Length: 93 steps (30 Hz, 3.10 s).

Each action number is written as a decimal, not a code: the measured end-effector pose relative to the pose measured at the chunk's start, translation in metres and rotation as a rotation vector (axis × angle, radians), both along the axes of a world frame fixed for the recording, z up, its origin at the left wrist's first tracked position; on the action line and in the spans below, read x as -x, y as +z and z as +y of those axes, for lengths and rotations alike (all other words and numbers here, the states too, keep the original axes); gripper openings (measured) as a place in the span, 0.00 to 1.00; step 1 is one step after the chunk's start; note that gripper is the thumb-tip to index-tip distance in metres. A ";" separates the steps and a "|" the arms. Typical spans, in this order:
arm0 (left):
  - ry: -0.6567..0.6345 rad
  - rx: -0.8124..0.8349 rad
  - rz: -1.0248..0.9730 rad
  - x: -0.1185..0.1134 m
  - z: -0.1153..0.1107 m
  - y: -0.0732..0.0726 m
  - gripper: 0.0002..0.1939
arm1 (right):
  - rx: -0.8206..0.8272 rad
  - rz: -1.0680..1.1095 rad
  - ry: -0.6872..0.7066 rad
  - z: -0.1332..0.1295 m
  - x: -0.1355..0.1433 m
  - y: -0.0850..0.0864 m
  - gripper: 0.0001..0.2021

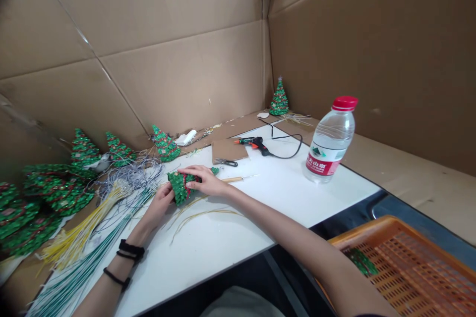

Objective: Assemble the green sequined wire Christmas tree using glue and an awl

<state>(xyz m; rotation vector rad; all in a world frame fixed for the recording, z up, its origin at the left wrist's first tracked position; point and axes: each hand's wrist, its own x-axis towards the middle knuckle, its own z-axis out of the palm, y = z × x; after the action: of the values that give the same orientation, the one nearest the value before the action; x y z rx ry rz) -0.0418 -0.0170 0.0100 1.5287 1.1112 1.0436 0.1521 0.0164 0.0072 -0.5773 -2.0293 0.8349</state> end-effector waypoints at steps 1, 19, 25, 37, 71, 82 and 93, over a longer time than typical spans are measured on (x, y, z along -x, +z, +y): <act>0.000 0.003 -0.005 0.000 -0.001 0.000 0.24 | -0.005 0.005 0.003 0.001 0.000 -0.001 0.27; -0.092 0.166 -0.206 0.005 -0.005 0.012 0.15 | -0.030 -0.057 -0.034 -0.002 -0.002 0.000 0.24; -0.116 0.191 -0.045 0.008 -0.006 0.016 0.25 | -0.060 -0.038 -0.035 -0.003 -0.001 0.000 0.25; -0.175 0.161 -0.080 0.008 -0.006 0.015 0.29 | -0.004 -0.036 -0.059 -0.010 -0.002 0.006 0.24; -0.226 0.073 -0.129 0.009 -0.007 0.013 0.21 | 0.066 -0.122 -0.194 -0.015 0.009 0.006 0.19; -0.192 0.095 -0.098 0.010 -0.006 0.008 0.18 | 0.065 -0.123 -0.179 -0.013 0.009 0.004 0.19; -0.170 0.030 -0.034 0.007 -0.009 0.016 0.18 | 0.065 -0.129 -0.210 -0.015 0.010 0.002 0.20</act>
<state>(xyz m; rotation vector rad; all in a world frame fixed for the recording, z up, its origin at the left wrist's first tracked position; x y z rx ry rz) -0.0490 -0.0262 0.0261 1.5474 0.9520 0.9301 0.1423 0.0018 0.0097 -0.8846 -2.0189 0.7558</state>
